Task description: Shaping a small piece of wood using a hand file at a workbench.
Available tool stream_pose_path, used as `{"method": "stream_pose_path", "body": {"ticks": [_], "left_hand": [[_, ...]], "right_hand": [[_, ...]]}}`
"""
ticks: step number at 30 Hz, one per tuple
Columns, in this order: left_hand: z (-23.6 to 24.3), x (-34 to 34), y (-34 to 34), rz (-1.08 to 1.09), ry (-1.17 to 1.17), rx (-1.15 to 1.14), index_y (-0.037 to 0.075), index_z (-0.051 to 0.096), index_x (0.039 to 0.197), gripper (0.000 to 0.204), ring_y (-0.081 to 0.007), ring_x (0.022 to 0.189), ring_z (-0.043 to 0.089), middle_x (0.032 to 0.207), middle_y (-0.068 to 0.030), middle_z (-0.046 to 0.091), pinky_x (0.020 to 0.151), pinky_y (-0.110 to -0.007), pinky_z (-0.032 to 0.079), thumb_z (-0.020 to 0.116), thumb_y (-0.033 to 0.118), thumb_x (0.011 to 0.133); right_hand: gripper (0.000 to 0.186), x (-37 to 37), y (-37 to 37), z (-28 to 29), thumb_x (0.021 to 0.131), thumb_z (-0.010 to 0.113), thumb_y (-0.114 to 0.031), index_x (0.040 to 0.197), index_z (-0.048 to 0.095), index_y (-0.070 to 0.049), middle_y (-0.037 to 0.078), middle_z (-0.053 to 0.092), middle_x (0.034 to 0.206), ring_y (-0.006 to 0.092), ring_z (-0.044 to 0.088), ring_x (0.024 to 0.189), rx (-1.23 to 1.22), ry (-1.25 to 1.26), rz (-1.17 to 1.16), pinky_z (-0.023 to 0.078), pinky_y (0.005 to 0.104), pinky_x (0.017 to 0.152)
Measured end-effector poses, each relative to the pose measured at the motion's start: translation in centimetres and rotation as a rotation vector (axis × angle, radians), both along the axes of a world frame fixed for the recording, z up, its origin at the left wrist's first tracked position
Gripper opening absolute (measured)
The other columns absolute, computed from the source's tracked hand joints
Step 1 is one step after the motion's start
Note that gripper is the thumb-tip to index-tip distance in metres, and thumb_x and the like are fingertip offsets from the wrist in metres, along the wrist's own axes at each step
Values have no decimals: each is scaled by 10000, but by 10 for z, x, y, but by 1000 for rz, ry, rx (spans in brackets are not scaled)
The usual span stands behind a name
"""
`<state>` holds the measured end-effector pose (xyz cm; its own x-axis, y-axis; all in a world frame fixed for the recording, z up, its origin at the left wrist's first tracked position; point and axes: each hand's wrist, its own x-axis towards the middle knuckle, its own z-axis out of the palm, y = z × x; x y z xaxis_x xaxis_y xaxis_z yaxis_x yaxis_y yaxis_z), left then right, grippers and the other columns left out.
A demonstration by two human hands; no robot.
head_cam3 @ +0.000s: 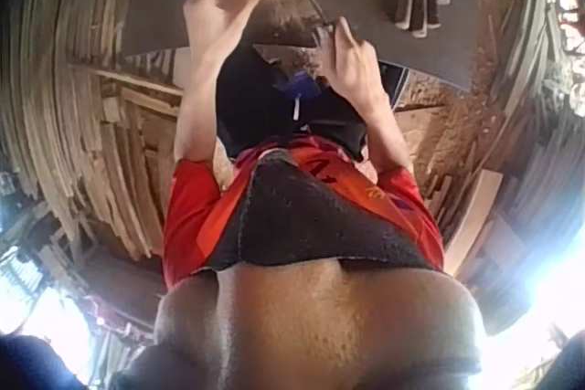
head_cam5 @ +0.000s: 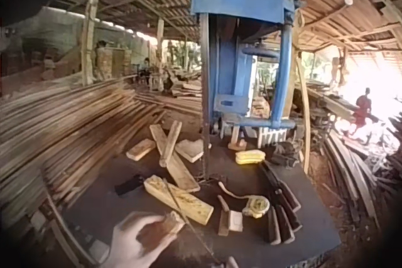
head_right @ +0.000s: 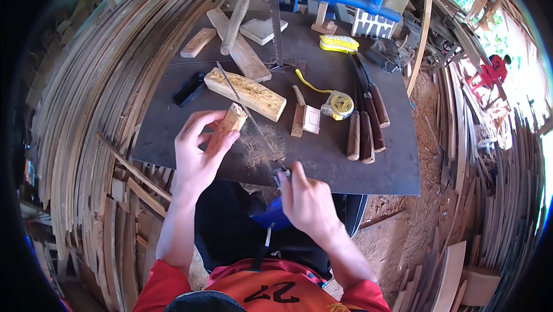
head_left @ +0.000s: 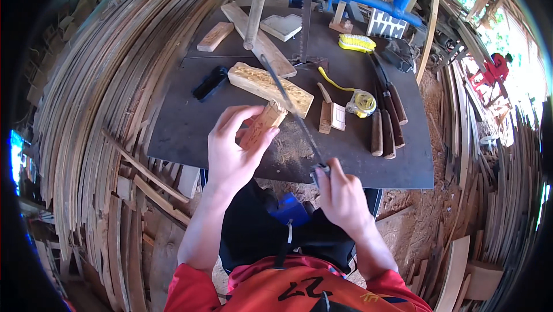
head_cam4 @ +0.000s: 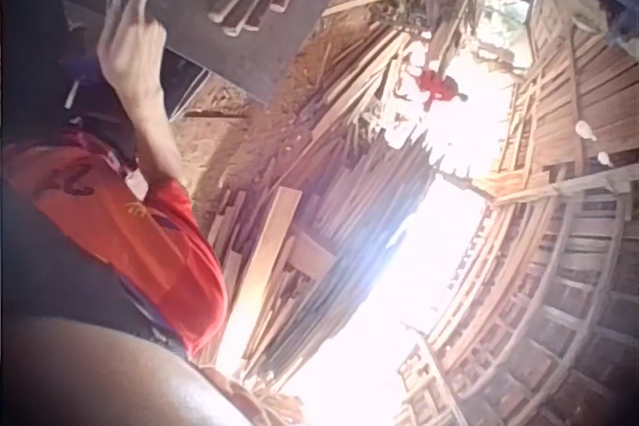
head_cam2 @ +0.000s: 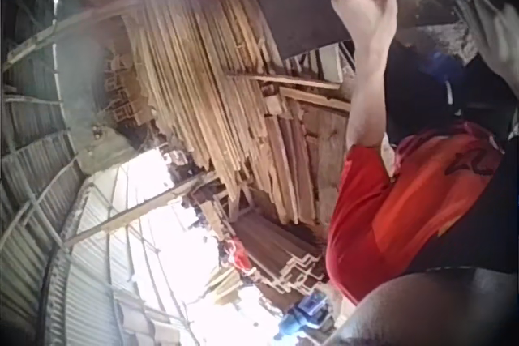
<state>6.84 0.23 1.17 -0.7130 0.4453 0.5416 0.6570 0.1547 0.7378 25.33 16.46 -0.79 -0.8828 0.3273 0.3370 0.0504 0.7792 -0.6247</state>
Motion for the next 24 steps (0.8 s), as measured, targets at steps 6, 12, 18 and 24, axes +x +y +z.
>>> {"method": "stream_pose_path", "body": {"ticks": [6, 12, 18, 24], "left_hand": [[16, 2, -1, 126, 437, -42, 49, 749, 1200, 412, -277, 1012, 733, 1171, -111, 706, 835, -385, 614, 926, 72, 829], [14, 0, 15, 102, 458, -5, 59, 742, 1210, 446, -301, 1008, 767, 1160, -109, 713, 829, -407, 627, 932, 67, 806], [28, -2, 26, 76, 473, -9, 40, 754, 1147, 393, -302, 965, 784, 1126, -105, 719, 805, -395, 638, 923, 50, 792], [26, -4, 17, 106, 521, -70, 69, 751, 1161, 411, -293, 974, 786, 1138, -74, 726, 810, -403, 638, 925, 69, 788]], "right_hand": [[157, 21, 26, 14, 1085, 641, -114, 1096, 568, 25, 237, 657, 673, 474, 695, 647, -103, -64, -36, 514, 514, 545], [185, 15, 16, 8, 1076, 658, -145, 1060, 563, 11, 220, 637, 635, 463, 675, 615, -66, 12, 9, 507, 521, 538], [176, 6, 12, 11, 1078, 647, -121, 1126, 568, 28, 239, 642, 667, 473, 687, 666, -22, -57, -20, 507, 526, 577], [202, 4, 2, 8, 1081, 647, -174, 1038, 544, -7, 198, 627, 598, 439, 655, 554, 42, 15, -53, 508, 523, 506]]}}
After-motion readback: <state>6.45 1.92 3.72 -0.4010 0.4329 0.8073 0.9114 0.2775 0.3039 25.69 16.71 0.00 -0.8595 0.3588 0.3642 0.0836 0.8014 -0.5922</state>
